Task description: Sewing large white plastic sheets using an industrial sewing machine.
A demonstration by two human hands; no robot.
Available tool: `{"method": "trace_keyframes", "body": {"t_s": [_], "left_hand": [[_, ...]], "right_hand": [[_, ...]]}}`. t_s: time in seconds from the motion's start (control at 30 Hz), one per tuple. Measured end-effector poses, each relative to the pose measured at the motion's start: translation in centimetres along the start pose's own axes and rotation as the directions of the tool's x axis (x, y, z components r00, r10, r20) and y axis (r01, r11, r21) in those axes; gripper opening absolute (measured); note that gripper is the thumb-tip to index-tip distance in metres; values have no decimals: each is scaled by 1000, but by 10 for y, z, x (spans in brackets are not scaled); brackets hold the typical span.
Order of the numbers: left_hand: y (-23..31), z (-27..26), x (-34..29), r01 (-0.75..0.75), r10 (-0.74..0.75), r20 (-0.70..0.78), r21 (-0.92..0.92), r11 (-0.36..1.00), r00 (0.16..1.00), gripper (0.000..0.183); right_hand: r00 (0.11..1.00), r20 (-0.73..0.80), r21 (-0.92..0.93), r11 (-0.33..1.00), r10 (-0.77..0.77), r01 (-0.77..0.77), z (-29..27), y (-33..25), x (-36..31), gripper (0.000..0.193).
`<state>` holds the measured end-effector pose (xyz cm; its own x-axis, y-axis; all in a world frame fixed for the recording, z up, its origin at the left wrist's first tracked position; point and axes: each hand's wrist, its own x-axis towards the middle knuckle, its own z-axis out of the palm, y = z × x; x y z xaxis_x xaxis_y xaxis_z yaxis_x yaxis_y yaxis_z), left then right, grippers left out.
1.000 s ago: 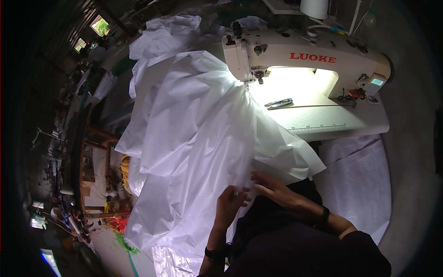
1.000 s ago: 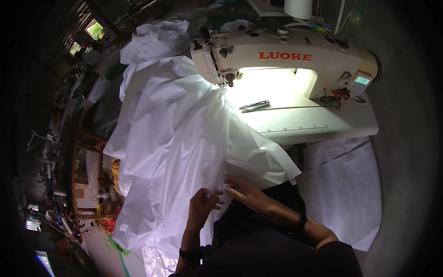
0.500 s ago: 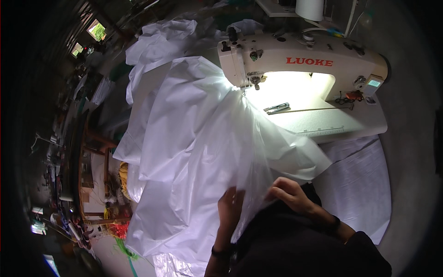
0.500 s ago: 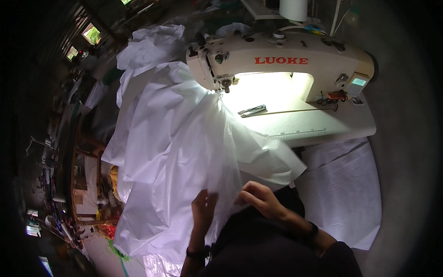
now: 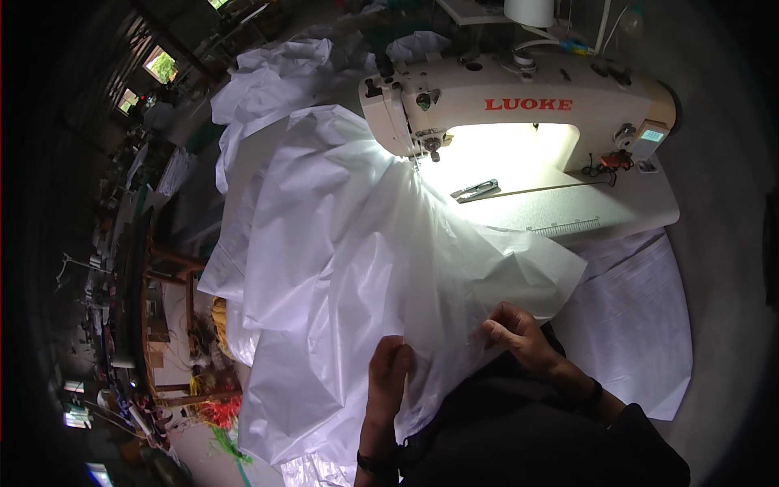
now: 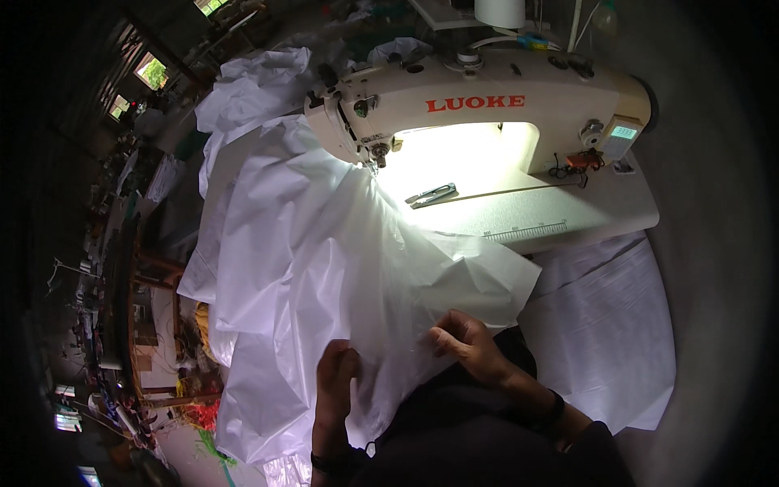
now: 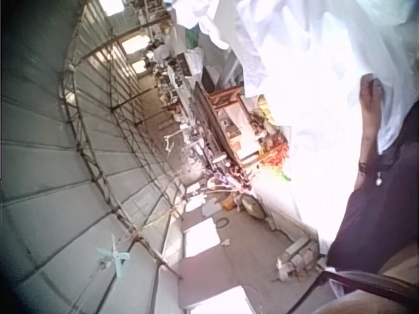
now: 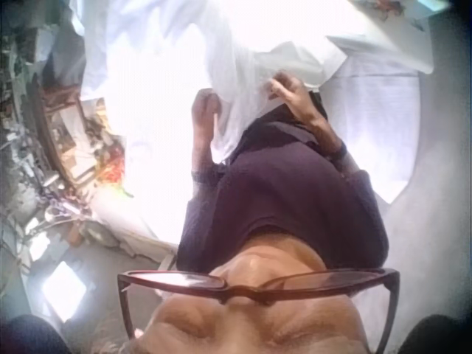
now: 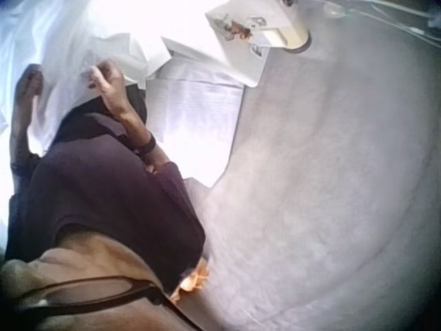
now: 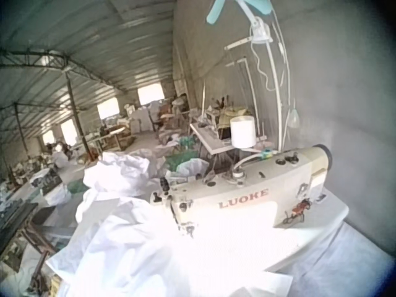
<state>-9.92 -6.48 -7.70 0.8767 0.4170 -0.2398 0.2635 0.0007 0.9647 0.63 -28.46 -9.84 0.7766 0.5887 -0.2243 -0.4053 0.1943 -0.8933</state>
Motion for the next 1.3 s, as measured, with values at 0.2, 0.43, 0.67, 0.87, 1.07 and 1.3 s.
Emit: {"method": "trace_keyframes", "body": {"t_s": [0.2, 0.43, 0.67, 0.87, 1.07, 1.3], "left_hand": [[-22, 21, 4, 36, -10, 140, -185, 982, 990, 21], [-11, 6, 0, 174, -186, -30, -224, 959, 982, 4], [12, 11, -14, -29, 37, -48, 159, 987, 998, 8], [10, 30, -24, -294, 254, 169, 284, 913, 952, 15], [6, 36, -22, -261, 258, 50, 312, 914, 965, 22], [23, 52, -24, -132, 156, -46, 339, 932, 987, 18]], "right_hand": [[981, 183, -271, 956, -64, 112, 21, 0, 3, 10], [983, 68, -608, 789, 168, -93, 1, 3, 1, 19], [864, 184, -789, 455, -468, 414, 9, 11, -2, 38], [650, 757, -390, 848, 73, 359, 37, 32, -34, 45], [875, -62, -750, 601, -481, 277, -57, 7, -45, 38], [632, -291, -570, 661, -718, 489, -66, 14, -2, 39]]}}
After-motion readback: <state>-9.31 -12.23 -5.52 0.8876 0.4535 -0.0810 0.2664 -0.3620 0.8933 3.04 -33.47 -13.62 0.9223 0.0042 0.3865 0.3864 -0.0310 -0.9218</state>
